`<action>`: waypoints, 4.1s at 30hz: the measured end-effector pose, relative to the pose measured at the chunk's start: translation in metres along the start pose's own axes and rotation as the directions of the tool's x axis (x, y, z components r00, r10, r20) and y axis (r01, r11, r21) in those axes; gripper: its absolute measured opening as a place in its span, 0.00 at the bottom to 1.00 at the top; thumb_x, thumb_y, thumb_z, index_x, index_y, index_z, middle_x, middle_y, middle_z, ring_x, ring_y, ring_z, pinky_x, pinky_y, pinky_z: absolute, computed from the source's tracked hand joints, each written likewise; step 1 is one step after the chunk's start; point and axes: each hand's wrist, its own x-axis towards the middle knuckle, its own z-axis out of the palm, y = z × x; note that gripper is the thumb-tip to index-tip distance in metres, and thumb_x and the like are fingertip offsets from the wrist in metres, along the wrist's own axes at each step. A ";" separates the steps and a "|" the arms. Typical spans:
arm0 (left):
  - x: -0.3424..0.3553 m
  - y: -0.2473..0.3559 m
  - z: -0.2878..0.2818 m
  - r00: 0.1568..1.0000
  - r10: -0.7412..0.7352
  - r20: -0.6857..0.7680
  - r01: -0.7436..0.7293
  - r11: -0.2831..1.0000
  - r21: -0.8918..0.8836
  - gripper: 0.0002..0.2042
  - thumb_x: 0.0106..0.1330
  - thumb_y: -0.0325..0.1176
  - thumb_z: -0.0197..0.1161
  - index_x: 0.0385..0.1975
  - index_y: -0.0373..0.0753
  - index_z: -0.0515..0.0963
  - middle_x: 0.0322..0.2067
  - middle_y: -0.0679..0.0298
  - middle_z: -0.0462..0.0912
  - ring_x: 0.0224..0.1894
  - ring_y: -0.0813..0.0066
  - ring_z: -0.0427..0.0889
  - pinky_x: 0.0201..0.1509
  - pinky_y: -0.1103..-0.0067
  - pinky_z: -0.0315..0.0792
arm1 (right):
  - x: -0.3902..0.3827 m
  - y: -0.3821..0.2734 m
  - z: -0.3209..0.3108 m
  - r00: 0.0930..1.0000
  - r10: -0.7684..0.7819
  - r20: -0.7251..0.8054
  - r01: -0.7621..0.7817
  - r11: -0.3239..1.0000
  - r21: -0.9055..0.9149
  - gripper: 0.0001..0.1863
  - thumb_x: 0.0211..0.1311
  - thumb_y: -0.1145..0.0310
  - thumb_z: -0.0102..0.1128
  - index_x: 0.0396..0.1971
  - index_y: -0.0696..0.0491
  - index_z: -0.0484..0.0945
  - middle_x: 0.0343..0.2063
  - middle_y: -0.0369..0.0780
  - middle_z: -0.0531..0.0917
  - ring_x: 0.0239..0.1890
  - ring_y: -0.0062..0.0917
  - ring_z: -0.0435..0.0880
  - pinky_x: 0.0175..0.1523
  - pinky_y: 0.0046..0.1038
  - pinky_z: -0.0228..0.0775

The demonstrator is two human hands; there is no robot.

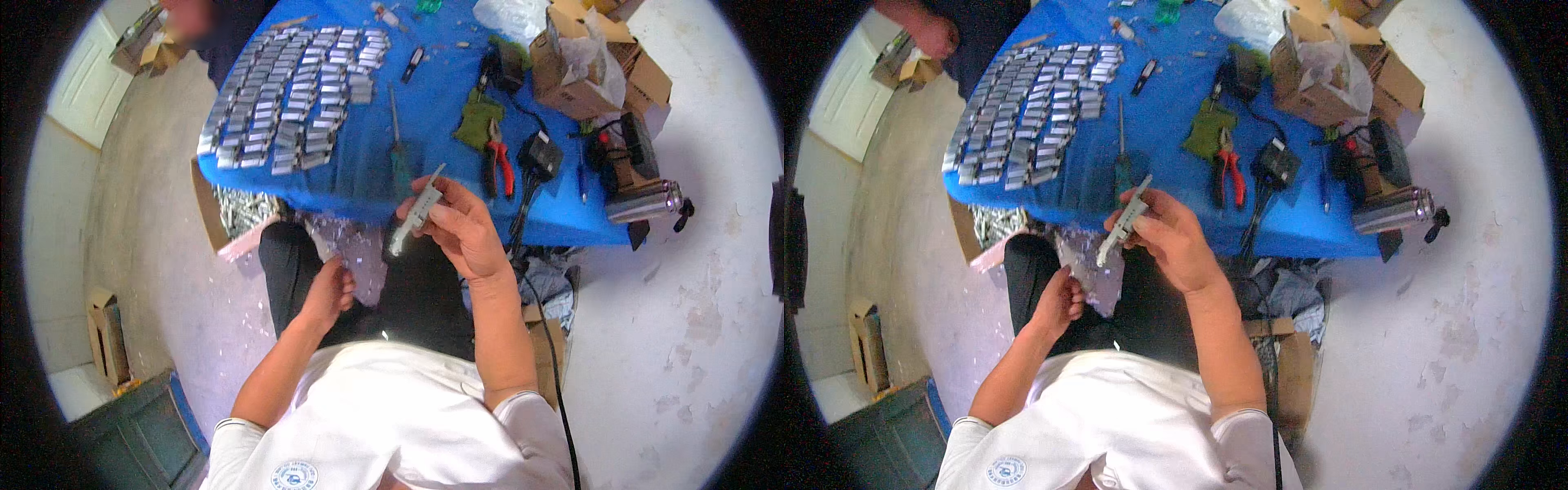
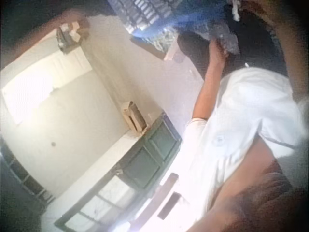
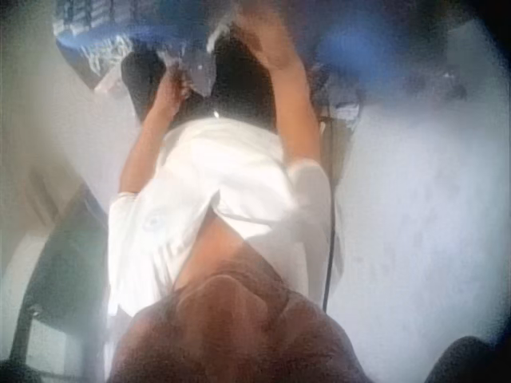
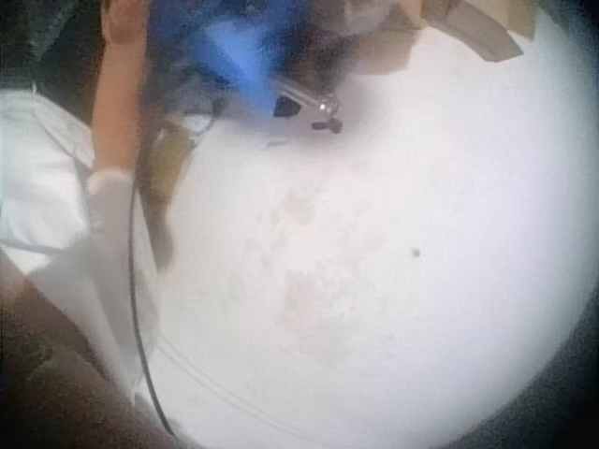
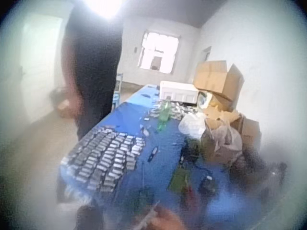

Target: The person sits at a table covered with a blue cloth, surrounded by numerous small silver electronic components. They pick up a component and use a screwdriver to pry open its casing. Later, they use a pair of pliers to further manipulate the component's internal parts.

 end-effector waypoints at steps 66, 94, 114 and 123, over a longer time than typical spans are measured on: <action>-0.096 -0.104 0.062 0.926 0.190 0.325 -0.297 0.899 0.321 0.13 0.67 0.44 0.58 0.29 0.42 0.67 0.20 0.73 0.63 0.19 0.88 0.58 0.18 0.88 0.52 | -0.139 0.093 -0.005 0.969 -0.105 -0.223 0.090 0.993 -0.074 0.08 0.65 0.69 0.53 0.39 0.56 0.76 0.34 0.36 0.80 0.34 0.16 0.77 0.39 0.20 0.71; -0.100 -0.095 0.064 0.967 0.000 0.253 0.011 0.999 -0.044 0.24 0.65 0.59 0.49 0.24 0.42 0.67 0.16 0.69 0.63 0.15 0.82 0.57 0.18 0.85 0.52 | -0.139 0.089 -0.002 0.961 -0.054 -0.270 0.029 0.995 -0.096 0.11 0.62 0.69 0.59 0.42 0.58 0.79 0.32 0.37 0.82 0.29 0.18 0.80 0.34 0.19 0.76; -0.095 -0.094 0.056 0.915 -0.052 0.400 0.070 0.997 -0.031 0.23 0.70 0.56 0.44 0.24 0.42 0.67 0.15 0.71 0.62 0.14 0.84 0.56 0.18 0.86 0.51 | -0.137 0.099 -0.002 0.943 0.019 -0.332 -0.003 0.999 0.047 0.12 0.59 0.67 0.64 0.41 0.55 0.78 0.31 0.37 0.82 0.29 0.19 0.80 0.31 0.19 0.75; -0.094 -0.094 0.055 0.884 -0.061 0.464 0.079 0.997 -0.021 0.25 0.70 0.58 0.40 0.23 0.41 0.67 0.15 0.70 0.62 0.13 0.83 0.57 0.17 0.86 0.52 | -0.137 0.099 0.003 0.946 0.043 -0.321 -0.040 0.999 0.016 0.11 0.59 0.64 0.64 0.39 0.54 0.79 0.31 0.36 0.82 0.28 0.19 0.79 0.32 0.20 0.73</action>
